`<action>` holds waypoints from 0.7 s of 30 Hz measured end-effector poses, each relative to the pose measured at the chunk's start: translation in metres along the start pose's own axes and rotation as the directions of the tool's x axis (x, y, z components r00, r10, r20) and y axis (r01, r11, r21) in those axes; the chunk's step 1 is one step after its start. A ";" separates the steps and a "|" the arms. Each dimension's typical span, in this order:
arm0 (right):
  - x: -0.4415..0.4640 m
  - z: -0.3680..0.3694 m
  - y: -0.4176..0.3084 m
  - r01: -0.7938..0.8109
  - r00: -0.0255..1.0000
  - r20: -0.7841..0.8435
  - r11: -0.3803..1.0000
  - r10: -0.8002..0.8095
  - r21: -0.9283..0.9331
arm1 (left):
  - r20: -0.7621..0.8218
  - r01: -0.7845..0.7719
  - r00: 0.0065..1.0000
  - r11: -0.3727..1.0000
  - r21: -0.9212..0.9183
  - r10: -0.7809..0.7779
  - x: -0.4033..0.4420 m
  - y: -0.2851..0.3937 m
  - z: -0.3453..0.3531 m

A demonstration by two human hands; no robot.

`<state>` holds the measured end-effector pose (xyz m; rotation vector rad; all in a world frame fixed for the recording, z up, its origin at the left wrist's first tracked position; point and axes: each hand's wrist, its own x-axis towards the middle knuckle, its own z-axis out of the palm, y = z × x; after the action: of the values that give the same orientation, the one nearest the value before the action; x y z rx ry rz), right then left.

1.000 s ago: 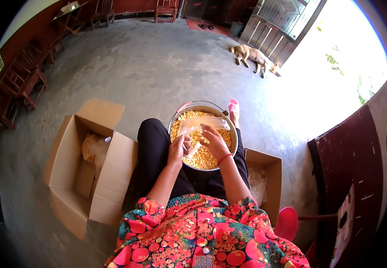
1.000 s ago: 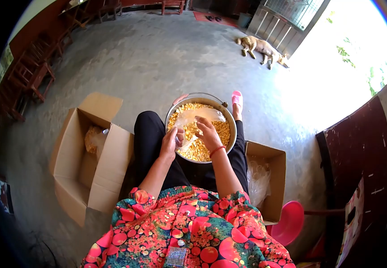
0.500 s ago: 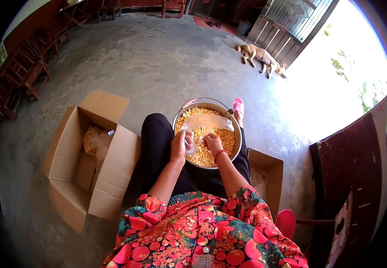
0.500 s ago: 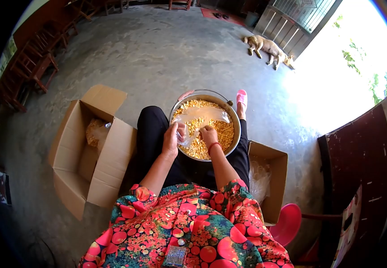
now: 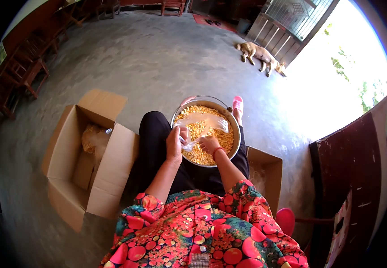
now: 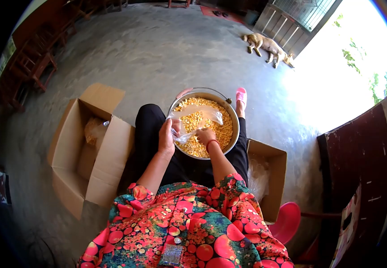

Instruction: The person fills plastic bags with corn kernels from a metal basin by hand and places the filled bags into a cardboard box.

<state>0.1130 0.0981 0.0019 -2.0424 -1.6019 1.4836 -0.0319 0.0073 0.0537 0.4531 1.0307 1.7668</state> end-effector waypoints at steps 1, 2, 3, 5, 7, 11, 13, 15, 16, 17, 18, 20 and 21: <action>0.000 0.003 0.000 0.151 0.988 -0.045 0.985 -0.147 0.082 | 0.000 0.007 1.000 1.000 -0.022 -0.007 0.000 0.000 -0.001; 0.004 0.005 -0.004 0.252 0.966 -0.103 0.952 -0.237 0.176 | 0.013 -0.005 1.000 0.999 -0.036 0.005 0.000 -0.001 -0.002; 0.006 0.000 -0.006 0.267 0.963 -0.107 0.920 -0.247 0.286 | 0.028 -0.013 0.999 0.999 -0.052 0.015 0.000 -0.002 -0.003; 0.004 -0.011 -0.021 0.355 0.933 -0.145 0.909 -0.329 0.219 | 0.019 -0.012 1.000 0.999 -0.033 0.012 0.001 0.000 -0.002; -0.001 -0.017 -0.034 0.429 0.903 -0.201 0.829 -0.381 0.359 | 0.014 -0.011 1.000 1.000 -0.020 0.011 0.001 0.001 0.000; -0.034 -0.031 -0.050 0.471 0.871 -0.128 0.735 -0.474 0.488 | -0.021 0.018 1.000 0.999 -0.051 -0.019 0.000 0.004 0.001; -0.042 -0.034 -0.038 0.394 0.902 -0.065 0.751 -0.427 0.530 | -0.042 -0.040 0.998 0.998 -0.056 0.038 0.000 0.003 0.001; -0.040 -0.036 -0.012 0.310 0.926 0.001 0.761 -0.378 0.570 | -0.042 -0.029 0.999 0.998 -0.052 0.027 0.000 0.001 0.001; -0.022 -0.035 0.012 0.229 0.956 0.038 0.821 -0.291 0.523 | -0.041 -0.022 0.999 0.999 -0.047 0.020 0.000 0.001 0.001; -0.006 -0.034 0.032 0.143 0.978 0.069 0.869 -0.199 0.473 | -0.040 -0.021 0.999 0.999 -0.046 0.019 0.000 0.001 0.001; 0.001 -0.033 0.048 0.143 0.978 0.068 0.868 -0.199 0.476 | -0.036 -0.026 0.999 0.999 -0.031 0.025 0.000 0.001 0.001; 0.004 -0.030 0.065 0.157 0.937 -0.210 0.875 -0.278 -0.457 | -0.030 -0.026 0.999 1.000 -0.009 0.026 -0.002 0.002 0.001; 0.009 -0.025 0.070 0.155 0.938 -0.211 0.879 -0.274 -0.451 | -0.023 -0.038 0.999 0.999 -0.012 0.038 -0.002 0.002 0.001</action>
<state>0.1771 0.0868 -0.0346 -2.0630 -2.0908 0.7819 -0.0313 0.0058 0.0559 0.4489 1.0330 1.8149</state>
